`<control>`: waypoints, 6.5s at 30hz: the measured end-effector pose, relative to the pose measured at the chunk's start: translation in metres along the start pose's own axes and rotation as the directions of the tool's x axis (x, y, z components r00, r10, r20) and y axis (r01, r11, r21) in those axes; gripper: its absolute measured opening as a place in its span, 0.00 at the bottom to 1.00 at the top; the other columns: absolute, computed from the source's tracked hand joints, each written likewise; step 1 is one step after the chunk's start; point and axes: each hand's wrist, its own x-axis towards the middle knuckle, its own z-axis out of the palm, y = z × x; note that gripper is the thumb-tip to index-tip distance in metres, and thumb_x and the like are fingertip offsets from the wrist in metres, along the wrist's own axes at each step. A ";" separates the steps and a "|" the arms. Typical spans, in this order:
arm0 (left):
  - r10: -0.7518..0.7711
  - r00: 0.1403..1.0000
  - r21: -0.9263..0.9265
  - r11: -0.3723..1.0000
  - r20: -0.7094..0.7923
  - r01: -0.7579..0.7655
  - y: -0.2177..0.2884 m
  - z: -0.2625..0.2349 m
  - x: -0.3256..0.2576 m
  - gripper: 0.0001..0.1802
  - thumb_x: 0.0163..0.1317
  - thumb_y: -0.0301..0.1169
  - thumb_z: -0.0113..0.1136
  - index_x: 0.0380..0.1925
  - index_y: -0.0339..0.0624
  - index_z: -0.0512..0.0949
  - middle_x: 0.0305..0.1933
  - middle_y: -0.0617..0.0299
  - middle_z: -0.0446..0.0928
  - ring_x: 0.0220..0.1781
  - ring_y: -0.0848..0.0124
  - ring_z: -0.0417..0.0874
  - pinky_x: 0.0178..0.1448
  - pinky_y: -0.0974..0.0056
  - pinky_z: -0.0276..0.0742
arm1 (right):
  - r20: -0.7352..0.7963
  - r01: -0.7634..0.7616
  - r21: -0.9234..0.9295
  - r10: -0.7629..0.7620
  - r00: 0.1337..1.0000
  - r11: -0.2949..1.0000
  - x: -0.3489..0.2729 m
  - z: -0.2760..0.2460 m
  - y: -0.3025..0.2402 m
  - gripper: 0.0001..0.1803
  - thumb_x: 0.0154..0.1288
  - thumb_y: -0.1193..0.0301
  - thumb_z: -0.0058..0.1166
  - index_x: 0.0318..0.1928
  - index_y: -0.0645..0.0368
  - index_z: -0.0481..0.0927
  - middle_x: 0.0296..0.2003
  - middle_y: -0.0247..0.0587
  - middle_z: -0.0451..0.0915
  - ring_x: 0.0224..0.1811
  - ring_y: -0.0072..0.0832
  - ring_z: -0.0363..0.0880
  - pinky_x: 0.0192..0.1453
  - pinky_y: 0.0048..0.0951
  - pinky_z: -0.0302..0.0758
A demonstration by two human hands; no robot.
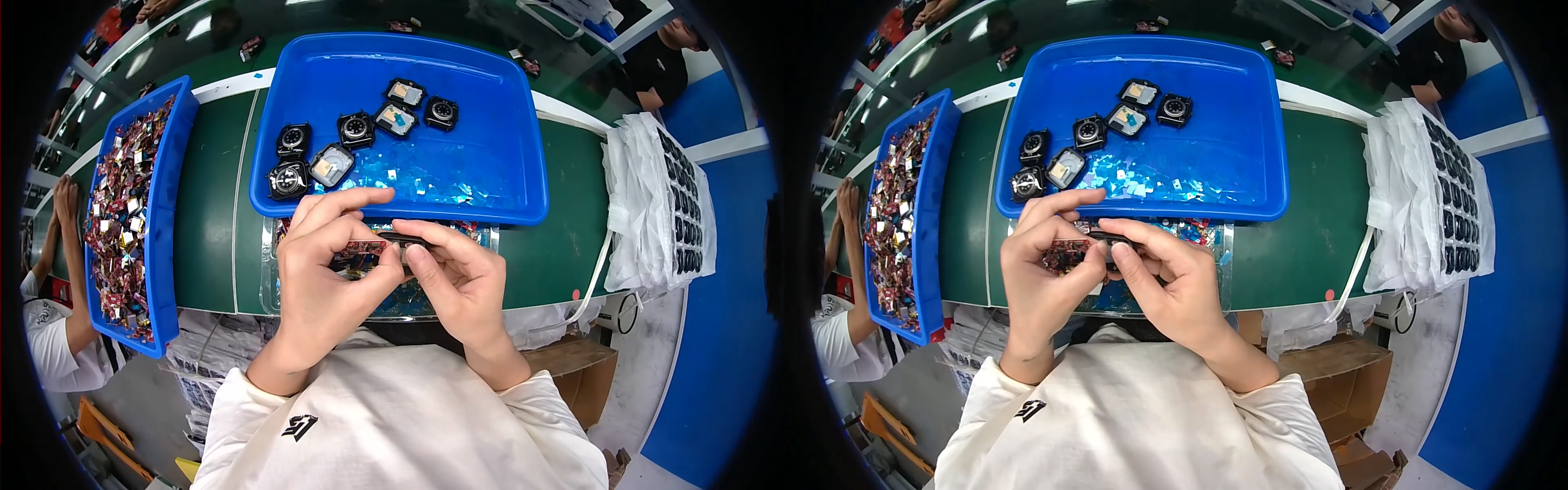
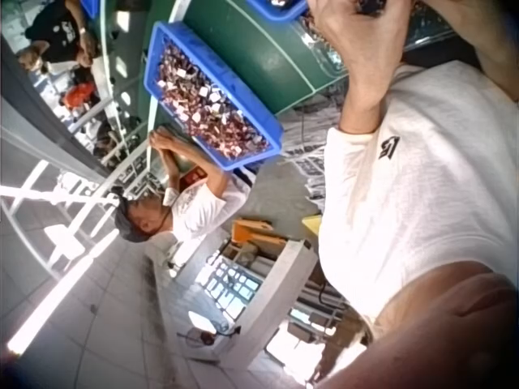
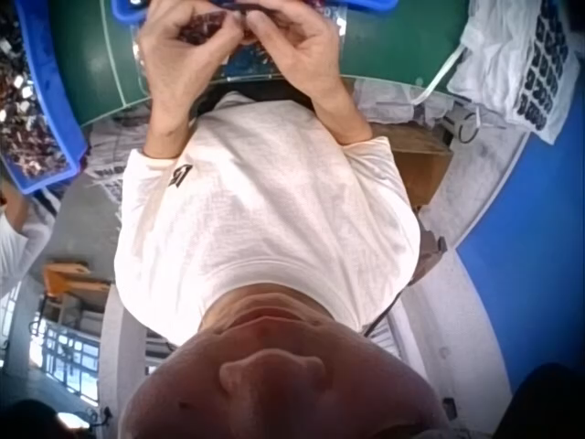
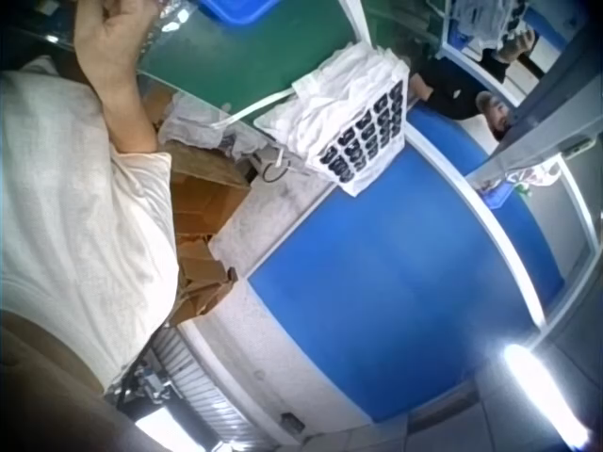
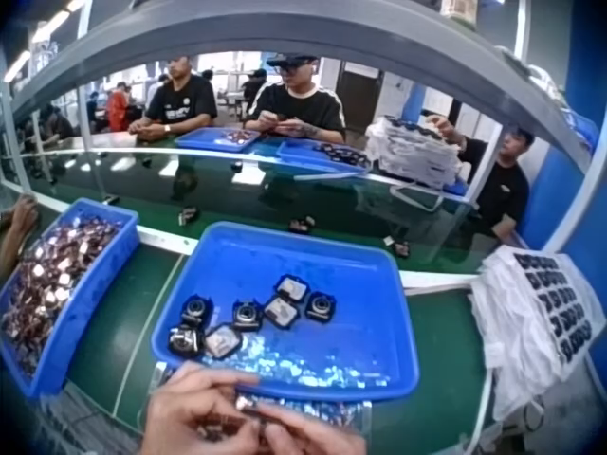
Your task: The person is assembling electronic circuit boards, specifically small camera modules, by hand on an industrial assembly line.
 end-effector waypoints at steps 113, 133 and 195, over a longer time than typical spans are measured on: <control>-0.109 0.993 -0.241 0.964 0.032 0.114 -0.007 -0.009 -0.013 0.08 0.49 0.25 0.69 0.30 0.37 0.81 0.35 0.58 0.77 0.39 0.67 0.74 0.45 0.67 0.67 | 0.134 0.160 -0.169 -0.138 0.981 0.972 0.010 -0.029 -0.001 0.08 0.56 0.82 0.61 0.39 0.65 0.83 0.32 0.37 0.79 0.33 0.22 0.78 0.36 0.21 0.74; -0.045 0.994 -0.283 0.957 0.101 0.072 -0.007 -0.006 -0.006 0.08 0.47 0.24 0.71 0.24 0.38 0.80 0.27 0.62 0.78 0.33 0.71 0.75 0.40 0.69 0.66 | 0.174 0.143 -0.342 -0.087 0.981 0.929 0.007 -0.026 -0.003 0.04 0.57 0.80 0.61 0.35 0.65 0.84 0.27 0.36 0.79 0.27 0.16 0.74 0.29 0.18 0.70; 0.141 0.958 -0.526 0.850 0.250 0.012 -0.015 -0.013 -0.015 0.06 0.45 0.21 0.70 0.26 0.37 0.84 0.25 0.61 0.80 0.27 0.72 0.75 0.34 0.69 0.65 | 0.245 0.367 -0.433 -0.284 0.927 0.823 0.016 -0.046 -0.020 0.03 0.57 0.79 0.61 0.33 0.65 0.82 0.31 0.39 0.79 0.29 0.23 0.76 0.30 0.22 0.71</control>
